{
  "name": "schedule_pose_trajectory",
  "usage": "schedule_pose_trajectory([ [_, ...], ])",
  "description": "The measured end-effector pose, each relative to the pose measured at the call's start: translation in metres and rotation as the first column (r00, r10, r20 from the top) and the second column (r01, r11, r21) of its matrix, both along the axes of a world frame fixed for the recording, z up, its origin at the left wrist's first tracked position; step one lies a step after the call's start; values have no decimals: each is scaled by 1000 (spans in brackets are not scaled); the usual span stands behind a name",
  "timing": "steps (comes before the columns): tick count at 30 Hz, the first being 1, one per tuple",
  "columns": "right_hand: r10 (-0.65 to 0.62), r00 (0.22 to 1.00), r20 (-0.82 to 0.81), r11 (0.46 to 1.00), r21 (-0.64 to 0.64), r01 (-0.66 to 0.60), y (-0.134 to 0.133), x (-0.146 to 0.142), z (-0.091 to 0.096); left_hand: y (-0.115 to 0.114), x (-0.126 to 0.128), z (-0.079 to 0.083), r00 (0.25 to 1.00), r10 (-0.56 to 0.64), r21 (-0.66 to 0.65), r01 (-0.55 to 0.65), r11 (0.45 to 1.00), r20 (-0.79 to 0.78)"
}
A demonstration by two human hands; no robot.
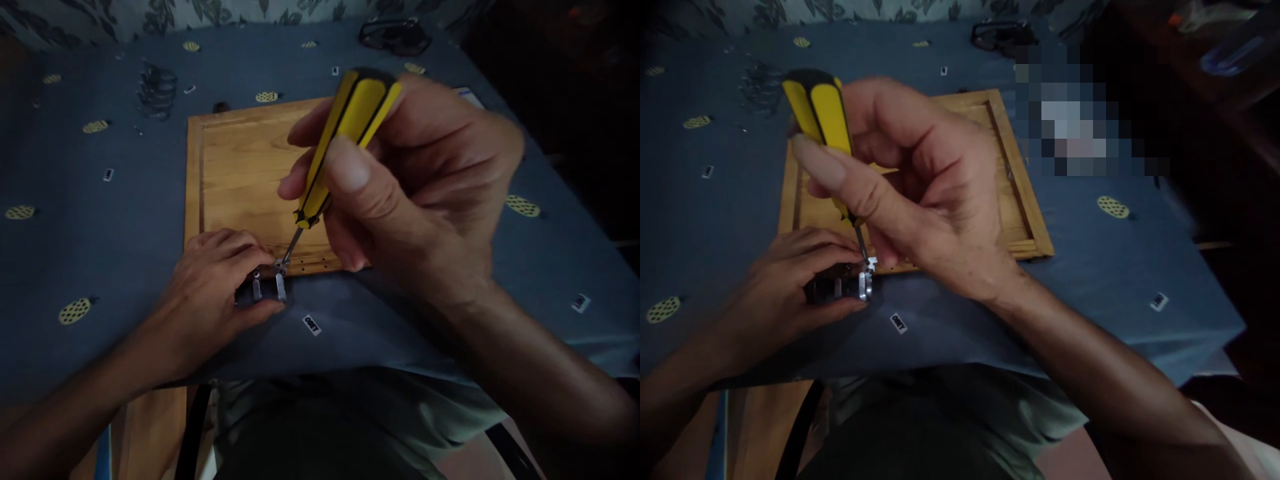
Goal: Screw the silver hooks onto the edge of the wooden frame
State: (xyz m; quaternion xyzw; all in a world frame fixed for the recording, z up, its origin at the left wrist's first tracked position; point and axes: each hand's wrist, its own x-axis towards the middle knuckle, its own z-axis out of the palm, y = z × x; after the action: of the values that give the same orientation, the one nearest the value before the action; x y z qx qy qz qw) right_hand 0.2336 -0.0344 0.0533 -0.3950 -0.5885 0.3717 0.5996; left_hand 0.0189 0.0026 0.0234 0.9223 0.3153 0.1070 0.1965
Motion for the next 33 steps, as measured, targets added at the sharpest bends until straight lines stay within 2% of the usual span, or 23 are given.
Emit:
schedule_pose_trajectory([
  [5,45,998,-43,999,-7,-45,0,0,-5,1,0,1,1000,-3,-5,3,1000,7],
  [18,19,1000,-10,997,-80,-19,3,0,-11,-1,-1,-2,1000,-14,2,14,1000,10],
  [24,126,982,-142,982,-126,-145,3,-5,-4,0,1,0,1000,8,-7,-8,1000,5],
  [27,126,975,-186,977,-149,-154,1,-8,1,0,2,1,1000,3,-29,-3,1000,7],
  [33,101,989,-104,987,-112,-112,3,-6,-4,1,1,5,1000,-10,-41,10,999,-5],
])
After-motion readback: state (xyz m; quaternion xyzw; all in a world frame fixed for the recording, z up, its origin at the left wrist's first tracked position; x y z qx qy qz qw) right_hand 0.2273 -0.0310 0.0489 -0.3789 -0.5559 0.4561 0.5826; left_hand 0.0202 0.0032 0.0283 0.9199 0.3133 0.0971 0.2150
